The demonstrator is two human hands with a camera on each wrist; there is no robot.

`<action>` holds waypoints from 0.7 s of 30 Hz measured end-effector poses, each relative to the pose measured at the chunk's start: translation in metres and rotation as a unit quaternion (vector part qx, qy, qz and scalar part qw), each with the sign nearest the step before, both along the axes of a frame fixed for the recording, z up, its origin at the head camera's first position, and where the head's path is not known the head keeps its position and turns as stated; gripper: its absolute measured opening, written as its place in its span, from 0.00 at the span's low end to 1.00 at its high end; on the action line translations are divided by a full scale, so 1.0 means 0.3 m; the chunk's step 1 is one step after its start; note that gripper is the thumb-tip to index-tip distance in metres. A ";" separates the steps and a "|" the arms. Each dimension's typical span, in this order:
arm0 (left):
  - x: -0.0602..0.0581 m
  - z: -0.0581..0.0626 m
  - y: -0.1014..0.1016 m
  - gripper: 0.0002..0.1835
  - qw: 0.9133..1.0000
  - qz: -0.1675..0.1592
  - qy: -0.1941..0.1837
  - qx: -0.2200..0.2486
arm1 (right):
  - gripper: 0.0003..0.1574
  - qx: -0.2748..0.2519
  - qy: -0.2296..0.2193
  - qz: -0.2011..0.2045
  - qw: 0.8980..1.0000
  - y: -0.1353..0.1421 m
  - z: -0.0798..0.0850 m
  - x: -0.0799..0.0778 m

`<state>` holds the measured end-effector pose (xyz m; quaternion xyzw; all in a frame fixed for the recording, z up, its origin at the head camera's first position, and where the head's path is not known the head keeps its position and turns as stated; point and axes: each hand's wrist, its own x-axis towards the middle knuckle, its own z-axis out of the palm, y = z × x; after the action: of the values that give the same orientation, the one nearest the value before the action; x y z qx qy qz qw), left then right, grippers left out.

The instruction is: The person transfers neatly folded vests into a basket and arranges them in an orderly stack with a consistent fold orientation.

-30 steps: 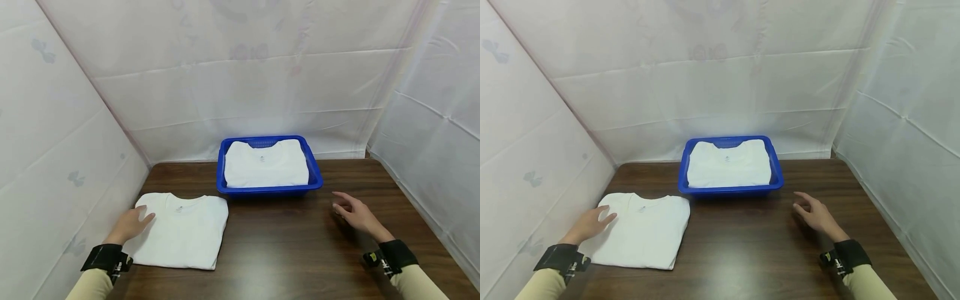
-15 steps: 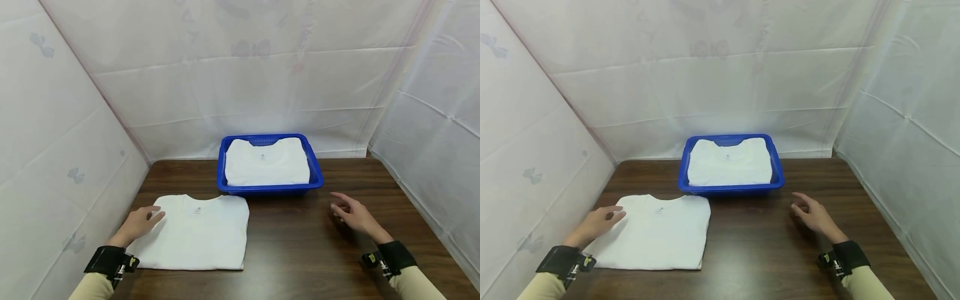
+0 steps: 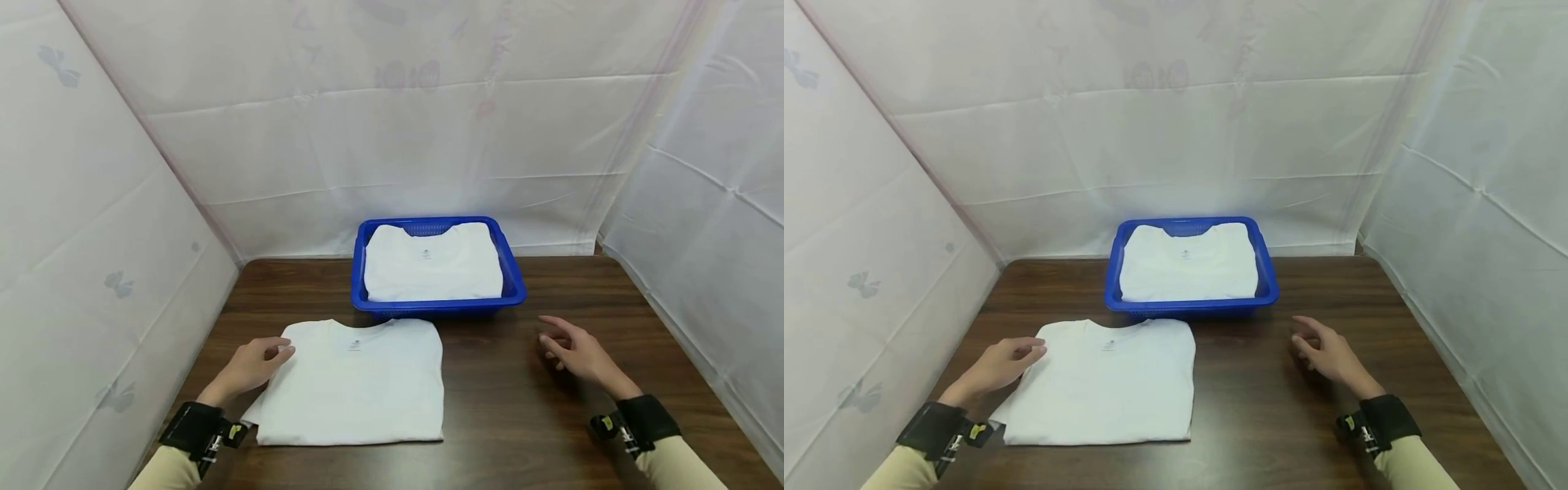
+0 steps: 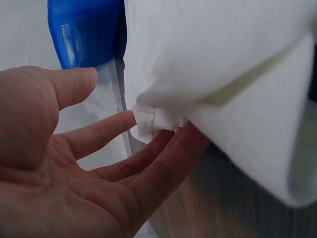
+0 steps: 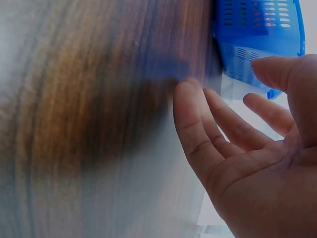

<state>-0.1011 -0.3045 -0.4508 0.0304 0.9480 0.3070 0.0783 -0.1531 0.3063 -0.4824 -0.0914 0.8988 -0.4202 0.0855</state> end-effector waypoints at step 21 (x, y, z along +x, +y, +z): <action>-0.052 -0.031 0.174 0.24 0.987 0.004 -0.073 0.140 | 0.34 -0.012 -0.012 0.007 1.000 -0.036 -0.005 0.032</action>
<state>-0.1166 -0.2522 -0.4600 0.0144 0.8874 0.4386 0.1414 -0.1435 0.2953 -0.4840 -0.0939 0.8919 -0.4314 0.0978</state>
